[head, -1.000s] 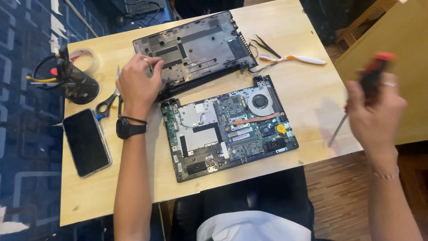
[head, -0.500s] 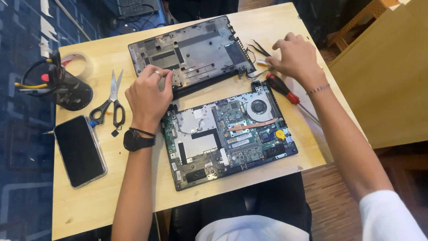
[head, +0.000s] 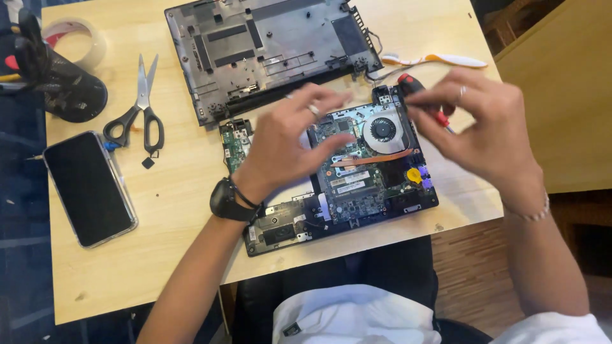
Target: Using a screwdriver to remove screws and disassemble the outer casing and internal components of a laptop.
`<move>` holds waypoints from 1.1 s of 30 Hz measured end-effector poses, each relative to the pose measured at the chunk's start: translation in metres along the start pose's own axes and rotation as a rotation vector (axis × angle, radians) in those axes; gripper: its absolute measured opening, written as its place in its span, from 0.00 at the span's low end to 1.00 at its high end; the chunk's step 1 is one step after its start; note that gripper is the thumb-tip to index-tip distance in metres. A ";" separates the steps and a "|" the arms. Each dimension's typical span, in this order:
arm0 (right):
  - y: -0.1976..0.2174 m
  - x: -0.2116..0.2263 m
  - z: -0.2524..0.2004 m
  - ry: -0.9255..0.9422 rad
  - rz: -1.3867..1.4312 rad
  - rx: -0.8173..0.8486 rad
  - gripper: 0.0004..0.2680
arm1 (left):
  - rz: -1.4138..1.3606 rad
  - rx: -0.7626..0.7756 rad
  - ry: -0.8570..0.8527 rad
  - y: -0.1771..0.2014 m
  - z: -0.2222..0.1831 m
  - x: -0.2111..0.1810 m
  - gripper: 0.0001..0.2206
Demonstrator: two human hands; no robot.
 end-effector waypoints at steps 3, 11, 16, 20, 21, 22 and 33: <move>0.005 0.034 -0.014 -0.094 0.181 -0.004 0.03 | -0.124 0.173 -0.055 -0.017 -0.009 -0.022 0.14; -0.027 0.053 -0.046 -0.244 0.631 -0.056 0.08 | -0.156 0.325 -0.009 -0.022 -0.012 -0.037 0.03; -0.039 0.062 -0.059 -0.287 0.572 -0.117 0.05 | -0.124 0.459 0.109 -0.022 -0.011 -0.035 0.05; -0.052 0.061 -0.077 -0.454 0.739 -0.230 0.07 | -0.139 0.357 0.082 -0.014 -0.009 -0.036 0.19; -0.054 0.060 -0.080 -0.439 0.725 -0.278 0.07 | -0.128 0.409 0.096 -0.018 -0.011 -0.037 0.16; -0.056 0.060 -0.084 -0.425 0.712 -0.328 0.08 | -0.117 0.463 0.109 -0.022 -0.013 -0.037 0.16; -0.067 0.060 -0.091 -0.237 0.583 -0.288 0.05 | -0.152 0.630 0.174 -0.026 -0.021 -0.039 0.07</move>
Point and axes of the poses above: each hand's wrist, its own z-axis towards the middle knuckle, its own y-axis out of the back of the hand, x = y × z, the point moved 4 cm from there along z, towards the middle knuckle, and after that the axes turned 11 degrees about y, right-handed, at the moved point
